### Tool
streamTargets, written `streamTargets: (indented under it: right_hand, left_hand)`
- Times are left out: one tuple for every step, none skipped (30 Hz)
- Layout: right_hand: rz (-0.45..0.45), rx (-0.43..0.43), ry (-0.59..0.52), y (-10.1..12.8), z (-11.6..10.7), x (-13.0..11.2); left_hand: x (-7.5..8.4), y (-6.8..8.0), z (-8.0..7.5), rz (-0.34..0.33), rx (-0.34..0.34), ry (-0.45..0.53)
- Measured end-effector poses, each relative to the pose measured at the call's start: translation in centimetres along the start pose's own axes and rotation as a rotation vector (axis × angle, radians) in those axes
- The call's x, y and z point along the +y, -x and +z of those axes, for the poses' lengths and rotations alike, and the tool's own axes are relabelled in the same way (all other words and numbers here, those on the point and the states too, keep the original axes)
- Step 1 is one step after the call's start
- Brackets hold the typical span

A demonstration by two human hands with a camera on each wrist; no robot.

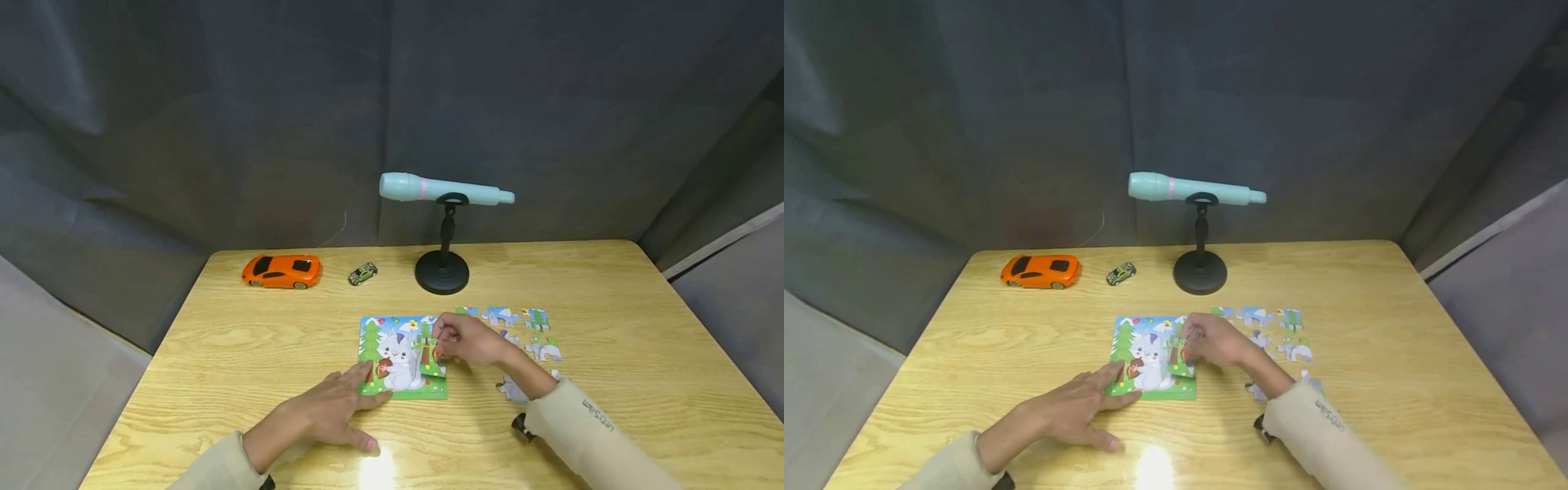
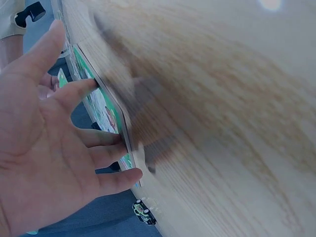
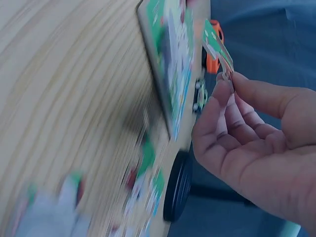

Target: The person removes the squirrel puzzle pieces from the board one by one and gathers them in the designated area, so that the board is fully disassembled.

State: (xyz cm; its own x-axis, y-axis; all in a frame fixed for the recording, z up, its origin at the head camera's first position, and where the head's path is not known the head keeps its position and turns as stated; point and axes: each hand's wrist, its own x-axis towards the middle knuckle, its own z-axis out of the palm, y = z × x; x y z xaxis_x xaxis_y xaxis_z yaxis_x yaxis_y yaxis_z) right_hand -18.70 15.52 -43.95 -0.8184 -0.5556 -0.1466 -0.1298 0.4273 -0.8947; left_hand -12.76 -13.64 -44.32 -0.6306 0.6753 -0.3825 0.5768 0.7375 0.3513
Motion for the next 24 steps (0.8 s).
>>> streamTargets:
  right_hand:
    - [0.007,0.004,0.007,0.4,-0.4,0.2]
    - [0.011,0.006,0.010,0.7,-0.7,0.5]
    - [0.013,0.007,0.008,1.1,-1.0,0.8]
    - [0.017,0.006,-0.001,1.4,-1.2,1.0]
    - [0.018,0.002,-0.005,1.7,-1.5,1.2]
    - [0.016,-0.006,-0.013,2.0,-1.7,1.5]
    - [0.016,-0.012,-0.018,2.2,-1.9,1.6]
    - [0.018,-0.021,-0.033,2.5,-2.1,1.8]
    - [0.024,-0.027,-0.046,2.7,-2.3,2.0]
    - [0.026,-0.033,-0.050,2.9,-2.5,2.2]
    - [0.028,-0.036,-0.044,3.1,-2.6,2.3]
    - [0.029,-0.036,-0.039,3.3,-2.8,2.5]
    - [0.036,-0.034,-0.025,3.4,-2.9,2.6]
    - [0.046,-0.031,-0.014,3.6,-3.0,2.7]
    - [0.052,-0.026,0.010,3.7,-3.1,2.8]
    - [0.062,-0.022,0.027,3.9,-3.1,2.9]
    - [0.075,-0.015,0.045,4.0,-3.1,3.0]
    - [0.089,-0.007,0.059,4.1,-3.0,3.1]
    - [0.104,0.002,0.070,4.2,-3.0,3.2]
    - [0.116,0.012,0.080,4.3,-2.9,3.3]
    - [0.125,0.024,0.094,4.3,-2.8,3.3]
    - [0.133,0.035,0.104,4.4,-2.7,3.3]
    - [0.135,0.047,0.122,4.5,-2.6,3.3]
    - [0.140,0.058,0.134,4.5,-2.4,3.3]
  left_hand:
    - [0.0,0.0,0.0,-0.001,-0.002,0.002]
    - [0.1,0.0,0.0,-0.003,-0.005,0.004]
    - [0.1,0.0,0.0,-0.003,-0.007,0.002]
    - [0.1,0.0,0.0,-0.004,-0.010,0.002]
    - [0.1,0.0,0.0,-0.005,-0.013,0.003]
    - [0.1,0.0,0.0,-0.007,-0.013,0.002]
    - [0.1,0.0,0.0,-0.007,-0.014,0.002]
    - [0.1,0.0,-0.1,-0.009,-0.015,0.001]
    - [0.1,0.0,-0.1,-0.010,-0.015,0.002]
    - [0.1,0.0,-0.1,-0.010,-0.017,0.002]
    - [0.2,0.0,-0.1,-0.011,-0.017,0.003]
    - [0.2,0.0,-0.1,-0.011,-0.016,0.003]
    - [0.2,0.0,-0.1,-0.012,-0.018,0.004]
    - [0.3,0.0,-0.1,-0.013,-0.019,0.005]
    - [0.3,0.0,-0.1,-0.014,-0.019,0.006]
    - [0.3,0.0,-0.1,-0.016,-0.021,0.008]
    - [0.3,-0.1,-0.1,-0.017,-0.021,0.009]
    - [0.3,-0.1,-0.1,-0.017,-0.022,0.007]
    - [0.3,-0.1,-0.1,-0.017,-0.022,0.005]
    - [0.3,-0.1,-0.1,-0.016,-0.023,0.003]
    - [0.4,-0.1,-0.2,-0.014,-0.023,0.001]
    - [0.4,-0.1,-0.2,-0.013,-0.024,-0.003]
    - [0.4,-0.1,-0.2,-0.011,-0.023,-0.007]
    - [0.4,-0.1,-0.2,-0.011,-0.024,-0.009]
